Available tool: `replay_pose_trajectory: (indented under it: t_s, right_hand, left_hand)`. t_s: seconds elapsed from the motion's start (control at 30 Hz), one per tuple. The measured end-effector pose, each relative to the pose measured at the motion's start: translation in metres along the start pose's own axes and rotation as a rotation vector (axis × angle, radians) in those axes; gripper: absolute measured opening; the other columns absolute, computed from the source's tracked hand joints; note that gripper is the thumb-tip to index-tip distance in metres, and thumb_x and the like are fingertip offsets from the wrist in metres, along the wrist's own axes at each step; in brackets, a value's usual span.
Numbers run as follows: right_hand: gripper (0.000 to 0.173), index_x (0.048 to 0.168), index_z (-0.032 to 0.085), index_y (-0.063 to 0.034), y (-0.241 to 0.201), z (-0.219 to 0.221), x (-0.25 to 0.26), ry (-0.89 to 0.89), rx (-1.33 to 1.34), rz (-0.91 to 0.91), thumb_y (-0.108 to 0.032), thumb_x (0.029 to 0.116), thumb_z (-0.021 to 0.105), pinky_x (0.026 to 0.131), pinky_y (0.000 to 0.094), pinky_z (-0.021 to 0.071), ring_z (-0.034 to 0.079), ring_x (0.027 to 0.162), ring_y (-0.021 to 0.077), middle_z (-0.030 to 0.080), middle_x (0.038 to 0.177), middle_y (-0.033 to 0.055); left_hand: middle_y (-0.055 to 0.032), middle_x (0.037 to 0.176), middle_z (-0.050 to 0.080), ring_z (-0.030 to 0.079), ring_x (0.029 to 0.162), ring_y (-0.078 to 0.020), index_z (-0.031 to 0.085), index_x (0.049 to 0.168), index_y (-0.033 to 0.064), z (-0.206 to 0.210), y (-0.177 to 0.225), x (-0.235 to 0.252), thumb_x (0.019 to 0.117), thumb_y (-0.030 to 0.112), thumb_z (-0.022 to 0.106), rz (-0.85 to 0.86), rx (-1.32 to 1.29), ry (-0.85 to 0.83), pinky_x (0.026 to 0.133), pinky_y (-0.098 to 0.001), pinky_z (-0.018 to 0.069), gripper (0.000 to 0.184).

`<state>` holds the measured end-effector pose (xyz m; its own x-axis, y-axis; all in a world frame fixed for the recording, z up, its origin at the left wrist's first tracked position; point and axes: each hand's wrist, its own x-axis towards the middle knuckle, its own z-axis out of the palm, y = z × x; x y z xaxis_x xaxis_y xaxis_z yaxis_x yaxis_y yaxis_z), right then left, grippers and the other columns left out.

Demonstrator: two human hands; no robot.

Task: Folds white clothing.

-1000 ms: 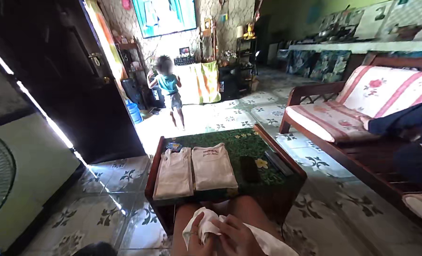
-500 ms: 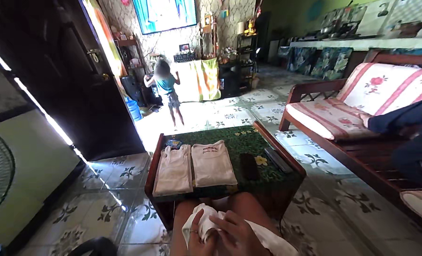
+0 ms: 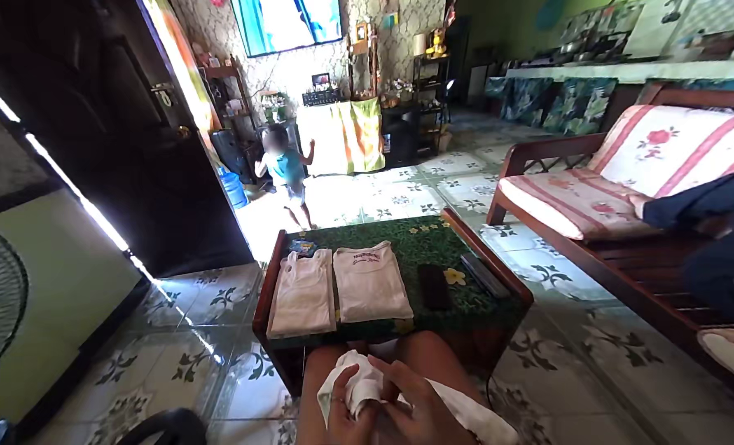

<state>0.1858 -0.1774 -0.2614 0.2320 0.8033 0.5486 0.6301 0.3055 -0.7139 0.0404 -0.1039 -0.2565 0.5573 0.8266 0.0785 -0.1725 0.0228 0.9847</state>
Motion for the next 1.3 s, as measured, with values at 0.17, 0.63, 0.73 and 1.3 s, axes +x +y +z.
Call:
replay_pose_trajectory:
  t_s: [0.17, 0.63, 0.73, 1.3]
  right_hand:
    - [0.071, 0.149, 0.049, 0.0000, 0.003, 0.000, -0.003, -0.041, 0.104, 0.113, 0.000, 0.0828, 0.073, 0.075, 0.0308, 0.0582, 0.066, 0.081, 0.0174, 0.069, 0.107, 0.0155]
    - [0.059, 0.141, 0.060, -0.0038, 0.010, 0.002, -0.006, -0.029, 0.111, 0.119, -0.002, 0.0833, 0.072, 0.073, 0.0277, 0.0574, 0.066, 0.076, 0.0134, 0.071, 0.090, 0.0108]
    - [0.056, 0.139, 0.062, -0.0040, 0.006, 0.001, -0.005, -0.051, 0.125, 0.168, -0.002, 0.0839, 0.071, 0.072, 0.0290, 0.0569, 0.065, 0.076, 0.0146, 0.070, 0.092, 0.0121]
    - [0.068, 0.150, 0.047, -0.0003, 0.008, 0.001, -0.005, -0.177, 0.276, 0.256, 0.000, 0.0853, 0.068, 0.074, 0.0313, 0.0577, 0.067, 0.077, 0.0144, 0.072, 0.097, 0.0127]
  left_hand:
    - [-0.0134, 0.118, 0.068, 0.068, 0.103, -0.0099, 0.044, 0.137, -0.0102, 0.000, 0.002, 0.001, 0.0840, -0.009, 0.066, 0.018, -0.018, -0.029, 0.093, -0.0313, 0.0573, 0.058]
    - [-0.0135, 0.124, 0.065, 0.067, 0.106, -0.0064, 0.048, 0.134, -0.0105, -0.002, -0.003, 0.000, 0.0836, -0.010, 0.067, 0.092, 0.084, -0.049, 0.094, -0.0278, 0.0561, 0.054]
    - [-0.0176, 0.128, 0.063, 0.065, 0.109, -0.0078, 0.048, 0.135, -0.0120, -0.002, -0.003, -0.001, 0.0841, -0.008, 0.066, 0.111, 0.146, -0.059, 0.097, -0.0291, 0.0543, 0.054]
    - [-0.0178, 0.123, 0.067, 0.068, 0.104, -0.0081, 0.053, 0.134, -0.0109, -0.002, -0.007, -0.004, 0.0831, -0.011, 0.062, 0.178, 0.262, -0.092, 0.094, -0.0288, 0.0557, 0.052]
